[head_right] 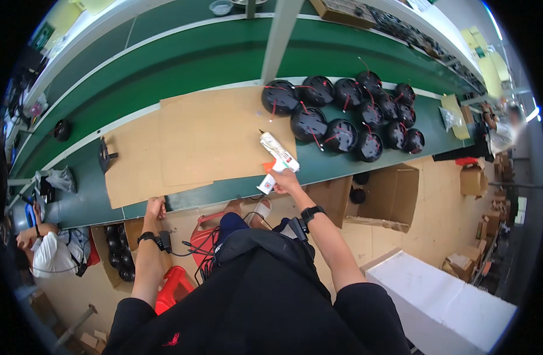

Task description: Applying hot glue to and assembling small black dome-shaped electronic or industrial components on an assembly line.

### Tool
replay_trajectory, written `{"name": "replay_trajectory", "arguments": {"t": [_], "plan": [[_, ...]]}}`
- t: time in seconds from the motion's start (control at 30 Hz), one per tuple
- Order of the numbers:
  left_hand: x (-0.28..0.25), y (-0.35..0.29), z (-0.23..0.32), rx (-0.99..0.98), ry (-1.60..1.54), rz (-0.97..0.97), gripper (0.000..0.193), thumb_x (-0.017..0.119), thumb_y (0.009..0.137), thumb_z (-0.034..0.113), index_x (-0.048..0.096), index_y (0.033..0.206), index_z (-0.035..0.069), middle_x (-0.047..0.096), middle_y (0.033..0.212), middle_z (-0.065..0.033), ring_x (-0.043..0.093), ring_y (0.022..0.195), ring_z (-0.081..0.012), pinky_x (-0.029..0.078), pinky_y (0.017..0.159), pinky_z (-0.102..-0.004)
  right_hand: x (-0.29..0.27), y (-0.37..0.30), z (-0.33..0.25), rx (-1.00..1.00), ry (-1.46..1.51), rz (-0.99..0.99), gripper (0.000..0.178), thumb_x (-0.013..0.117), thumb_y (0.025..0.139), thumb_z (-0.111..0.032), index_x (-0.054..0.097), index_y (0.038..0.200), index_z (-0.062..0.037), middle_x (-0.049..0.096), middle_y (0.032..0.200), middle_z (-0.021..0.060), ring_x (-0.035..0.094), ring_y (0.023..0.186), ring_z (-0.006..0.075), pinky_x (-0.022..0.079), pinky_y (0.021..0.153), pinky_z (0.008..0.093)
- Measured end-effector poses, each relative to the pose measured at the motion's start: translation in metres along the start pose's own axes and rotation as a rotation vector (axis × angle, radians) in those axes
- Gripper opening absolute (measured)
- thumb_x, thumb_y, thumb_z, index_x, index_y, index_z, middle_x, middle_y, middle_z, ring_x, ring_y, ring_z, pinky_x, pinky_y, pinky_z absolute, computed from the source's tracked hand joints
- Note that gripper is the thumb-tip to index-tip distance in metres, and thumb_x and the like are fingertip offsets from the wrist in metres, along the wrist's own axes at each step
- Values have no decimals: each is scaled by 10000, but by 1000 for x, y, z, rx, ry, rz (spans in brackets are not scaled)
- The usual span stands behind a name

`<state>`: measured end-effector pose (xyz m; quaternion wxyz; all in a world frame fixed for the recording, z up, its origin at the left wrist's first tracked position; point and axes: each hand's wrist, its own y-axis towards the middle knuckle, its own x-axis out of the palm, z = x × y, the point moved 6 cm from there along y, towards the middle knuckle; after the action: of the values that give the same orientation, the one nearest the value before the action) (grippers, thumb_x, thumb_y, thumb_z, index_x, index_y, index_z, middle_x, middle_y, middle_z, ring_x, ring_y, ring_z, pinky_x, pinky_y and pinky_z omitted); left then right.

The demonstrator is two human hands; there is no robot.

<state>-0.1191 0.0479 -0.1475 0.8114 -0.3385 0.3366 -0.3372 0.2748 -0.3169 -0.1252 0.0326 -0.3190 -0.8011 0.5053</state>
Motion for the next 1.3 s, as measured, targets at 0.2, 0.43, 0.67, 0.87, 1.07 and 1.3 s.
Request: {"name": "replay_trajectory", "arguments": {"t": [0.2, 0.43, 0.67, 0.87, 1.07, 1.3], "plan": [[-5, 4, 2, -2, -16, 25, 348, 569, 824, 266, 534, 552, 52, 582, 497, -121, 576, 377, -225, 407, 325, -326, -1, 1, -4, -8, -38, 18, 571, 671, 902, -541, 641, 772, 14, 632, 657, 96, 619, 532, 161, 565, 496, 331], [-2, -3, 3, -11, -13, 41, 351, 578, 819, 241, 545, 527, 50, 572, 477, -127, 546, 350, -218, 390, 317, -323, -1, -3, -6, 10, -46, 46, 574, 683, 898, -524, 641, 776, 36, 639, 658, 111, 623, 523, 174, 561, 479, 332], [0, 3, 4, -10, -28, 18, 350, 583, 815, 233, 553, 526, 39, 574, 479, -124, 551, 352, -216, 383, 309, -317, -3, 0, 0, 29, -7, 23, 610, 657, 908, -557, 667, 828, 47, 642, 680, 112, 629, 540, 183, 560, 483, 324], [-4, 6, -6, -11, -1, 29, 342, 560, 825, 246, 545, 550, 45, 574, 484, -126, 561, 363, -224, 403, 319, -322, -1, -8, -11, 36, -76, 25, 626, 666, 891, -579, 676, 848, 46, 656, 702, 111, 653, 573, 182, 583, 521, 320], [-2, 2, 2, -5, -8, 39, 345, 557, 827, 225, 551, 536, 40, 575, 478, -131, 565, 361, -223, 412, 322, -319, -4, -14, -11, 33, -80, 35, 610, 656, 898, -575, 684, 868, 34, 662, 719, 101, 656, 586, 167, 579, 521, 309], [-2, 1, 2, -18, -33, 51, 338, 562, 818, 207, 545, 529, 34, 568, 475, -143, 547, 352, -231, 427, 330, -341, -3, -12, -11, 17, -91, 35, 615, 653, 899, -577, 683, 862, 36, 660, 717, 103, 657, 591, 164, 578, 520, 308]]}}
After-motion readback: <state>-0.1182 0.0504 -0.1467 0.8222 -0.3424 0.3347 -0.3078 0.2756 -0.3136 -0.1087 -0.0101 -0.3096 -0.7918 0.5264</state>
